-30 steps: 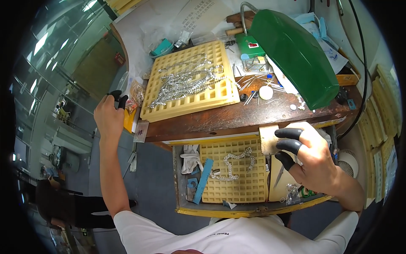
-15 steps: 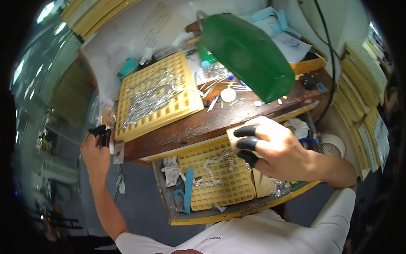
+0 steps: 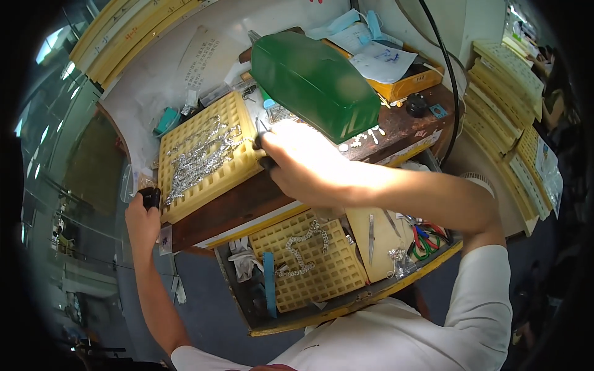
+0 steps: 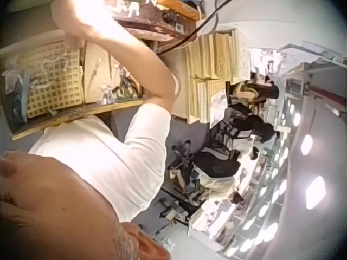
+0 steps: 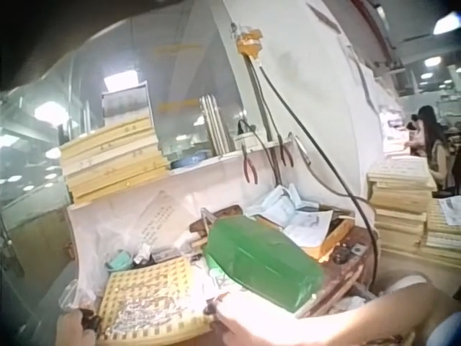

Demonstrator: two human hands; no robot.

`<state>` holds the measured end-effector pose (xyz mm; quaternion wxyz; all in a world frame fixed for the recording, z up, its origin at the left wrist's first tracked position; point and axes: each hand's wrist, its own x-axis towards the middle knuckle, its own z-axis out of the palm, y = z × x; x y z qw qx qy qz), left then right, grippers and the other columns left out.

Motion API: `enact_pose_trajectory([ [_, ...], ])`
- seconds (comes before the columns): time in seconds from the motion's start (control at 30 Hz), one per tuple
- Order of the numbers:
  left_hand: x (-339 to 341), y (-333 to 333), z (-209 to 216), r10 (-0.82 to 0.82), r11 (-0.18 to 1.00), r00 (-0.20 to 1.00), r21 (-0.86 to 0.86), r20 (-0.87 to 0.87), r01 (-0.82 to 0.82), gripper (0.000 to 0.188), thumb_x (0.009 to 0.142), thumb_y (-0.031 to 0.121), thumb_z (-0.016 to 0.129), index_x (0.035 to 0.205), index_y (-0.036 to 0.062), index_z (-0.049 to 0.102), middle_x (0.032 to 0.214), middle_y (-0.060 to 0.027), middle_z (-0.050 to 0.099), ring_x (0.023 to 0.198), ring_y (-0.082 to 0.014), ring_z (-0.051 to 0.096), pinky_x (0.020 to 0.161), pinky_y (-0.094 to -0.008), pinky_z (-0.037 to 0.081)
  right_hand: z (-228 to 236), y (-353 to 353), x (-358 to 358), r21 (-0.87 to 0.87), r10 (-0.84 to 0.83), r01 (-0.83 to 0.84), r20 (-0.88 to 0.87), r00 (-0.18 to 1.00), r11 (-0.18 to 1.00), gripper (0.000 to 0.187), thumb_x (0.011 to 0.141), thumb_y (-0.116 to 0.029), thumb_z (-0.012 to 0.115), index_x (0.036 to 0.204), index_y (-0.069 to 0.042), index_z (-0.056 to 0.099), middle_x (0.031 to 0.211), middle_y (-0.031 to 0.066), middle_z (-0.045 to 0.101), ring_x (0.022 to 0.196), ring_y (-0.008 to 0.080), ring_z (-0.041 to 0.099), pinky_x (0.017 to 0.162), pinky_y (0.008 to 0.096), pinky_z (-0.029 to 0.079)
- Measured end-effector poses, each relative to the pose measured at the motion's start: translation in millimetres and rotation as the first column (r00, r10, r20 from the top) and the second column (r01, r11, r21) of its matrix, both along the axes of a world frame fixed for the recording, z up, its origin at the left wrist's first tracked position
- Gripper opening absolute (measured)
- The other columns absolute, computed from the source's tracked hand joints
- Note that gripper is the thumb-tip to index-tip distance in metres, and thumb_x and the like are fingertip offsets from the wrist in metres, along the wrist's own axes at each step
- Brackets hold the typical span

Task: Assembling and organizing silver-colored jewelry chains using pliers at a workbench.

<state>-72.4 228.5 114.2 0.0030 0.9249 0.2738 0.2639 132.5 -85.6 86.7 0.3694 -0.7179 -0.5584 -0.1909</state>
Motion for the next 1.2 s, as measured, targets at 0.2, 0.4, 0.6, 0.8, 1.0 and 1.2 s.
enact_pose_trajectory([
  [0.2,23.0,-6.6,11.2,0.066,0.997,0.997,-0.034,-0.051,-0.068,0.027,0.079,0.004,0.055,0.104,-0.0053,0.063,0.094,-0.0308,0.067,0.095,-0.0506,0.062,0.087,-0.056,0.047,16.5,42.2,29.6,-0.312,-0.183,0.118,-0.187,0.965,0.943,0.031,0.076,-0.003,0.066,0.102,0.006,0.053,0.099,0.0305,0.058,0.097,0.047,0.059,0.083,0.0497,0.05],
  [0.4,25.7,3.4,8.8,0.097,0.995,0.993,-0.028,-0.06,-0.099,0.023,0.08,0.006,0.056,0.1,-0.0057,0.061,0.092,-0.0318,0.067,0.093,-0.0518,0.063,0.085,-0.057,0.048,20.6,52.0,32.5,-0.253,-0.175,0.132,-0.155,0.972,0.958,0.023,0.073,-0.006,0.068,0.092,0.006,0.061,0.083,0.0262,0.065,0.083,0.0431,0.067,0.077,0.0474,0.054],
  [0.6,28.2,5.3,7.0,0.097,0.995,0.994,-0.02,-0.059,-0.098,0.024,0.081,0.008,0.058,0.101,-0.0053,0.061,0.094,-0.0318,0.067,0.095,-0.0514,0.063,0.086,-0.0572,0.048,17.1,72.9,45.4,-0.104,-0.126,0.119,-0.07,0.99,0.988,0.023,0.073,-0.009,0.07,0.088,0.004,0.06,0.087,0.0239,0.063,0.081,0.0405,0.065,0.073,0.0448,0.053],
  [0.8,31.4,4.6,6.0,0.109,0.993,0.994,-0.036,-0.033,-0.11,0.025,0.082,0.009,0.058,0.102,-0.0063,0.061,0.095,-0.0311,0.068,0.096,-0.0517,0.063,0.085,-0.0566,0.048,15.2,68.6,40.4,-0.247,-0.125,0.106,-0.061,0.99,0.963,0.023,0.071,-0.007,0.067,0.089,0.005,0.06,0.09,0.0246,0.064,0.083,0.0392,0.066,0.073,0.0455,0.054],
  [1.0,30.6,24.4,3.6,0.052,0.988,0.995,-0.151,0.087,-0.039,0.025,0.08,0.008,0.058,0.097,-0.0086,0.062,0.092,-0.0311,0.067,0.093,-0.0513,0.062,0.083,-0.0537,0.048,18.2,77.2,41.3,-0.387,-0.153,0.148,0.018,0.988,0.91,0.02,0.073,-0.007,0.066,0.087,0.007,0.061,0.086,0.0261,0.065,0.08,0.0412,0.067,0.073,0.0465,0.055],
  [1.2,31.5,19.8,6.7,0.066,0.982,0.992,-0.182,0.106,-0.046,0.026,0.079,0.008,0.057,0.098,-0.0088,0.063,0.093,-0.0313,0.067,0.094,-0.0493,0.064,0.083,-0.0499,0.05,8.0,92.0,40.0,-0.221,-0.179,0.214,0.166,0.97,0.951,0.019,0.076,0.0,0.062,0.094,0.005,0.057,0.098,0.0243,0.059,0.096,0.0398,0.058,0.091,0.0464,0.047],
])
